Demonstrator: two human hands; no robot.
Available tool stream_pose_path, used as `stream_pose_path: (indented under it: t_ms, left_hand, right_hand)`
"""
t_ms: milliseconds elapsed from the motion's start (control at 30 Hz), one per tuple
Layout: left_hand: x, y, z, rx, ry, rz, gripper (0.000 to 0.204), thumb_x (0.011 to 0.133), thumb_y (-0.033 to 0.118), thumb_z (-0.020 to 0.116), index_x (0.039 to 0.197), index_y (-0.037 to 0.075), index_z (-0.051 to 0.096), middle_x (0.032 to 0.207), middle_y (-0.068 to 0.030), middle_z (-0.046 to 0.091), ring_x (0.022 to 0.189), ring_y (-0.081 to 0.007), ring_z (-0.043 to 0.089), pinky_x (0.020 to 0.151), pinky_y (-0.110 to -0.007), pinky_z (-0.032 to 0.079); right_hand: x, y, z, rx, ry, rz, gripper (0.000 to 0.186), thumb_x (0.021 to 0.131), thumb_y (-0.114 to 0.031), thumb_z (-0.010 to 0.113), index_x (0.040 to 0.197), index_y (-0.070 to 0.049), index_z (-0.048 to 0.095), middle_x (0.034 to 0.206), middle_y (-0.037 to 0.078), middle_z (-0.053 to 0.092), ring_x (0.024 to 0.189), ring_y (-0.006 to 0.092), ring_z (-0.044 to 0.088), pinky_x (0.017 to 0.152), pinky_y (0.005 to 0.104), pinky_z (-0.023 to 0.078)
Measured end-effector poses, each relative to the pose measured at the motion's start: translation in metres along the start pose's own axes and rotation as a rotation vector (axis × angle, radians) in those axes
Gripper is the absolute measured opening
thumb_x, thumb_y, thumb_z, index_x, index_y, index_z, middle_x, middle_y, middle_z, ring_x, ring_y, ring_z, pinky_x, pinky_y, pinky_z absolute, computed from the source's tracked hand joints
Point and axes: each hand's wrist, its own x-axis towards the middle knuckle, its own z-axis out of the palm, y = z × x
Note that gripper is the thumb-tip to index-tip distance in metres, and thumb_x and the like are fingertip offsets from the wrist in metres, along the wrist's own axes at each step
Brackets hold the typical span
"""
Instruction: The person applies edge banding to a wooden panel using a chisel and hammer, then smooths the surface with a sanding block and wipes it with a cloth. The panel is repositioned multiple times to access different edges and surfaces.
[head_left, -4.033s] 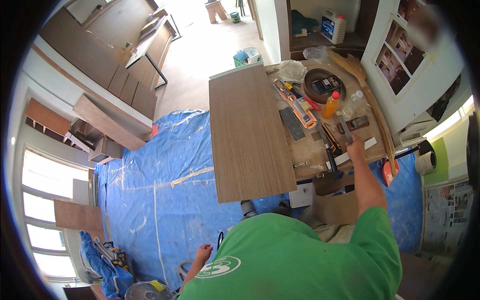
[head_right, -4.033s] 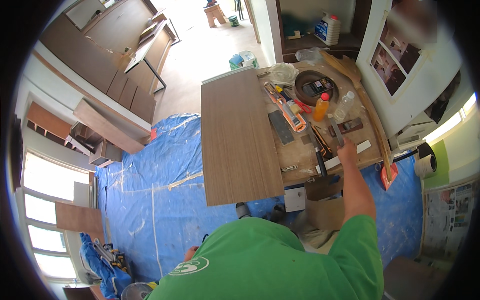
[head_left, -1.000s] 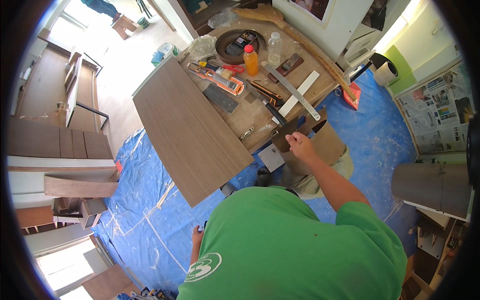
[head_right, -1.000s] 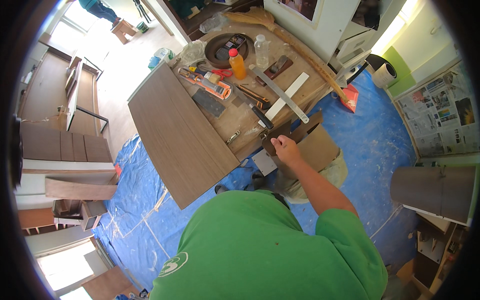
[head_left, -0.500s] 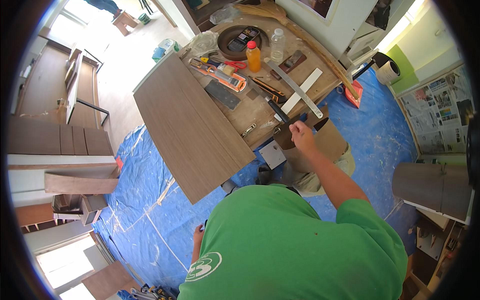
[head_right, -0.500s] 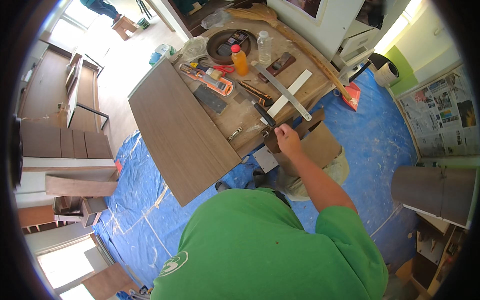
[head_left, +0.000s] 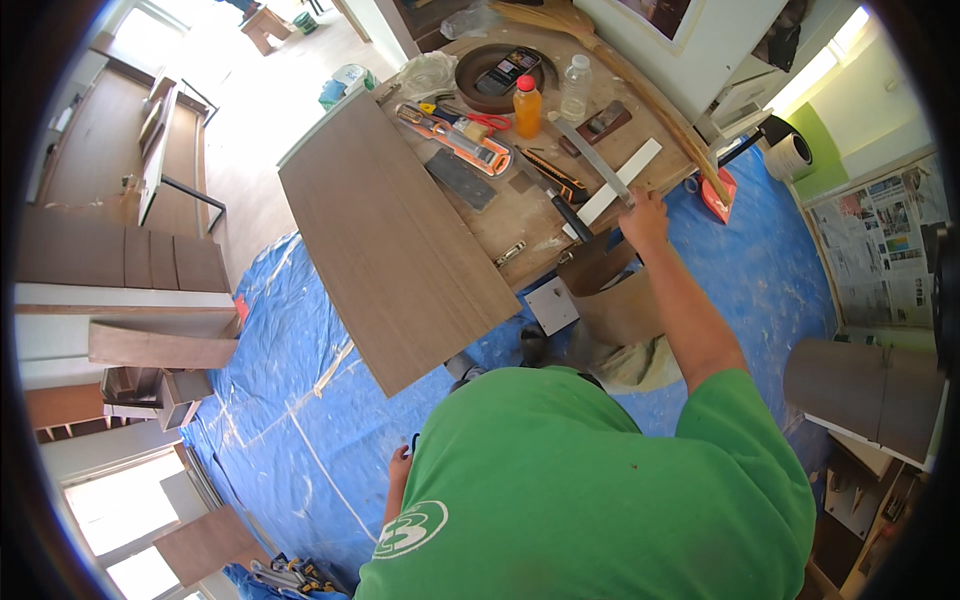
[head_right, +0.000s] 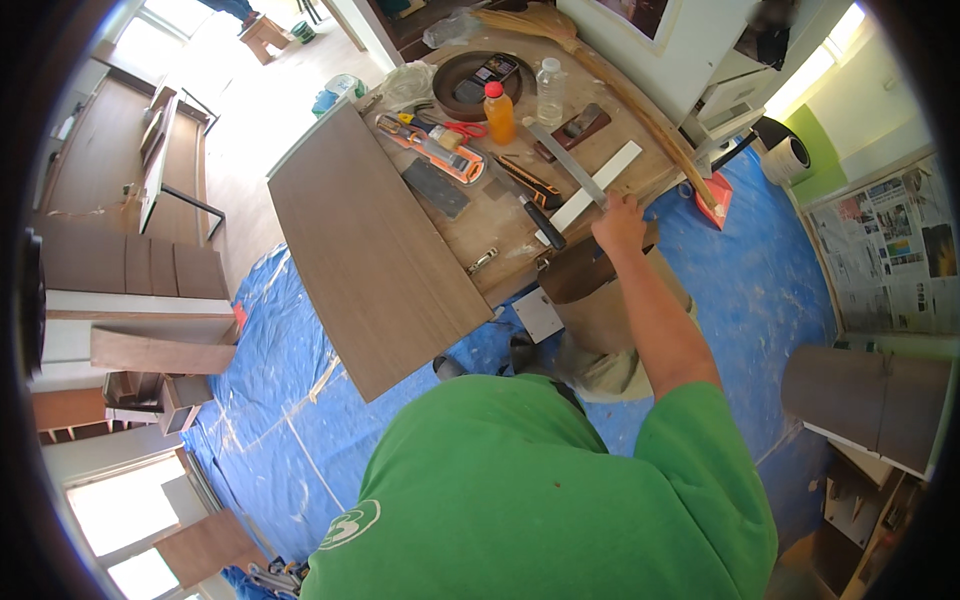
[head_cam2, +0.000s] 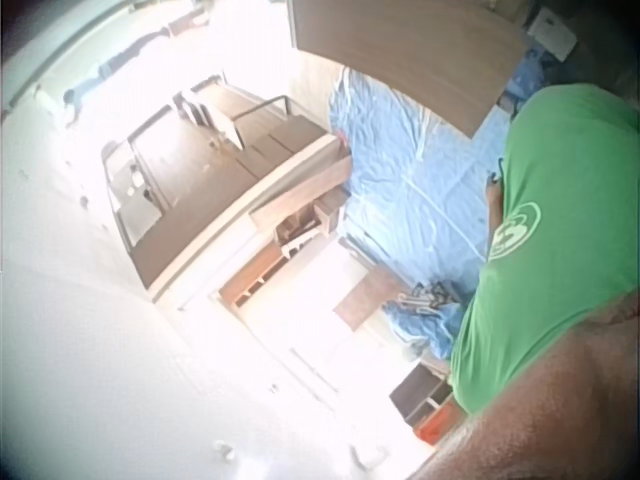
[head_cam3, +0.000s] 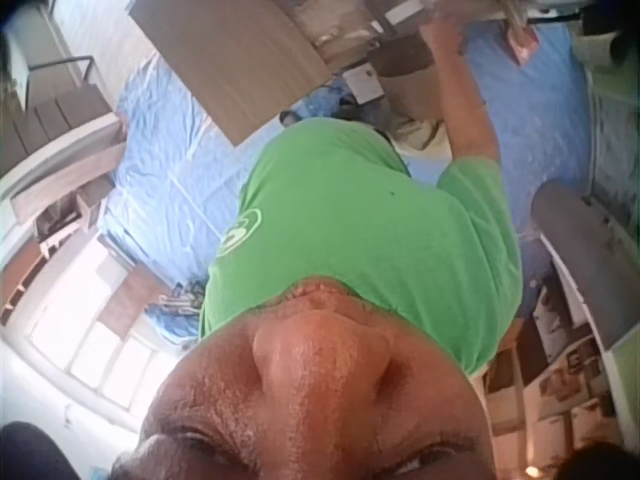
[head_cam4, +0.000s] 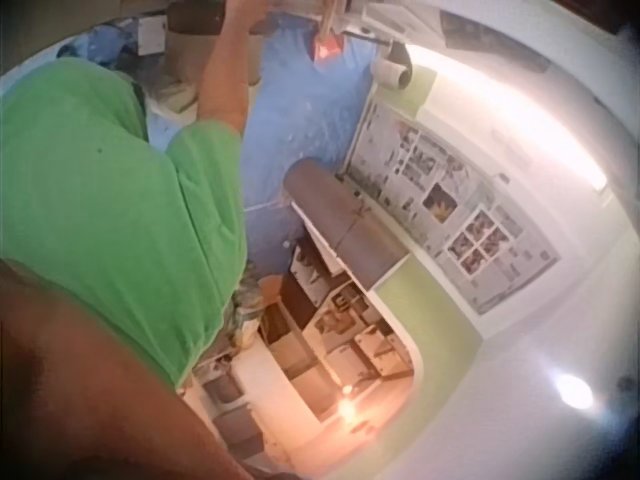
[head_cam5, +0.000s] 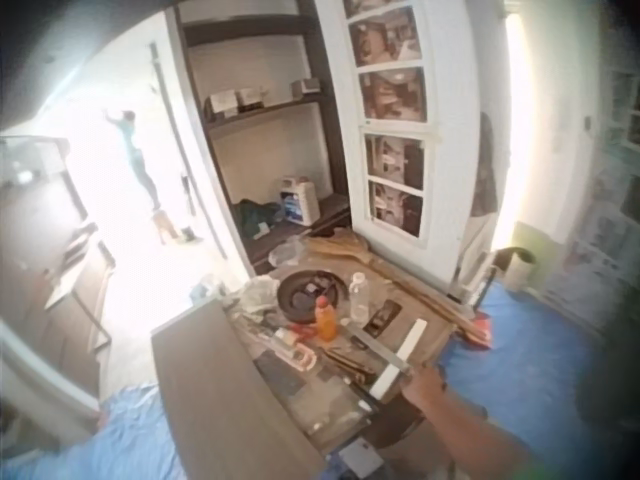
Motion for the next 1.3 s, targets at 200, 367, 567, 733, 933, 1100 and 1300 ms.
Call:
stream_pose_path:
  t_ms: [200,367,567,733,933,1100,1300]
  left_hand:
    - [-0.012,0.014,-0.001,0.008,0.009,-0.029,0.056,0.088,0.033,0.07,0.137,0.007,0.063,0.121,-0.0195,0.074,0.109,-0.0318,0.072,0.096,-0.039,0.055]
    - [-0.022,0.031,0.0,0.003,0.036,-0.055,0.054,0.088,0.031,0.068,0.136,0.006,0.063,0.12,-0.02,0.073,0.11,-0.033,0.072,0.097,-0.041,0.055]
    - [-0.024,0.014,0.008,0.042,0.023,-0.029,0.054,0.088,0.033,0.069,0.135,0.006,0.065,0.122,-0.0199,0.073,0.11,-0.0331,0.072,0.096,-0.041,0.055]
    - [-0.019,-0.006,0.02,0.002,0.007,0.011,0.054,0.088,0.033,0.07,0.135,0.006,0.065,0.119,-0.0195,0.074,0.108,-0.0329,0.073,0.095,-0.041,0.056]
    - [-0.024,0.022,0.008,-0.061,0.018,-0.063,0.056,0.089,0.031,0.072,0.136,0.002,0.063,0.117,-0.0217,0.074,0.097,-0.0298,0.074,0.089,-0.039,0.057]
    - [-0.058,0.105,-0.032,-0.174,-0.038,-0.016,0.054,0.092,0.024,0.073,0.138,-0.001,0.06,0.112,-0.0192,0.074,0.088,-0.0231,0.073,0.081,-0.036,0.058]
    - [-0.073,0.131,-0.054,-0.118,-0.002,-0.012,0.053,0.093,0.021,0.072,0.138,-0.003,0.058,0.111,-0.0184,0.074,0.085,-0.0219,0.073,0.079,-0.035,0.057]
  right_hand:
    - [0.018,0.006,0.015,0.063,-0.068,-0.015,0.046,0.085,-0.01,0.063,0.131,-0.011,0.06,0.127,0.021,0.061,0.116,0.042,0.061,0.096,0.0524,0.052]
    - [0.014,0.019,0.029,0.182,0.085,-0.119,0.043,0.085,-0.007,0.063,0.128,-0.007,0.059,0.124,0.023,0.061,0.107,0.0454,0.063,0.093,0.0511,0.053]
    - [-0.023,0.034,0.032,0.422,0.123,-0.122,0.041,0.082,-0.004,0.066,0.122,-0.004,0.06,0.111,0.021,0.065,0.1,0.0401,0.065,0.087,0.0472,0.053]
    - [-0.069,0.033,0.018,0.603,-0.038,0.006,0.038,0.081,-0.004,0.066,0.119,-0.003,0.062,0.104,0.016,0.065,0.094,0.0312,0.065,0.083,0.0406,0.053]
    - [-0.103,0.016,-0.001,0.544,-0.006,-0.302,0.041,0.083,-0.007,0.066,0.123,-0.003,0.061,0.11,0.016,0.063,0.094,0.0319,0.065,0.085,0.0389,0.053]
    - [-0.107,-0.044,-0.006,0.567,-0.168,-0.488,0.045,0.086,-0.008,0.067,0.129,0.0,0.057,0.115,0.02,0.059,0.101,0.0398,0.062,0.087,0.0449,0.052]
    - [-0.065,-0.115,0.047,0.419,-0.138,-0.589,0.041,0.087,-0.008,0.068,0.125,0.002,0.056,0.116,0.022,0.057,0.108,0.043,0.06,0.09,0.0493,0.052]
